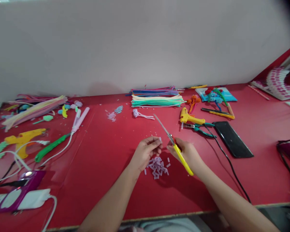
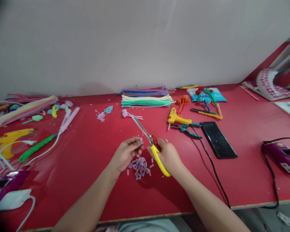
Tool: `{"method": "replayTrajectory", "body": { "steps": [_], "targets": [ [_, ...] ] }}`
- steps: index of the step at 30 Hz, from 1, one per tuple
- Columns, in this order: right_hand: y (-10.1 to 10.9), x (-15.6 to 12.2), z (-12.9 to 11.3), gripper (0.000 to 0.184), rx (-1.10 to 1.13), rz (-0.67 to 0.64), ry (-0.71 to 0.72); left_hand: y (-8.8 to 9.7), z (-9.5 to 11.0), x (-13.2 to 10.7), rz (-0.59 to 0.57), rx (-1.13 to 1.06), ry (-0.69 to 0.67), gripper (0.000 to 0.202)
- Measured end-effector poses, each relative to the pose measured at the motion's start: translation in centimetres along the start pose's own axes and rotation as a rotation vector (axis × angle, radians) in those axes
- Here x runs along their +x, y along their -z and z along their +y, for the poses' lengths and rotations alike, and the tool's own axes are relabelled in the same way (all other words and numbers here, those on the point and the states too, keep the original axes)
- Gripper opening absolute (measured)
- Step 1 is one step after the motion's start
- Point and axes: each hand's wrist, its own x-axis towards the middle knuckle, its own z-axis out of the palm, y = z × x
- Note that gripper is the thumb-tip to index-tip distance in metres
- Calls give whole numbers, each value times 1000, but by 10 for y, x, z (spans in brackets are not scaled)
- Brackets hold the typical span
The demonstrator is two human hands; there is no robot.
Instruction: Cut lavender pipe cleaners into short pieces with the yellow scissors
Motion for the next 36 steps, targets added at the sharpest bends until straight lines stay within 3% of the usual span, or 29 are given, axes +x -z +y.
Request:
{"method": "replayTrajectory", "body": {
  "steps": [3, 5, 12, 18, 22, 29, 36],
  "targets": [
    [1, -1, -4, 19, 358, -53, -8, -4, -2, -3, -87, 60, 80, 16],
    [1, -2, -3, 19, 481, -103, -52, -6, -3, -4, -138, 88, 122, 17],
    [-3, -2, 5, 12, 546, -176, -91, -6, -3, -5, -210, 207, 142, 18],
    [-5, -1, 6, 9, 336, -34, -43, -9, -11, -5, -73, 401, -4, 16],
    [-9, 0, 9, 10, 187, -13, -14, -11, -17, -5, 11, 481, -85, 13],
    [-2, -2, 11, 26, -359, 58, 53, 2, -5, 1, 198, 203, -139, 14],
    [-6, -8, 15, 37, -581, -27, 99, 9, 5, 2, 313, 29, -254, 12]
  ]
}}
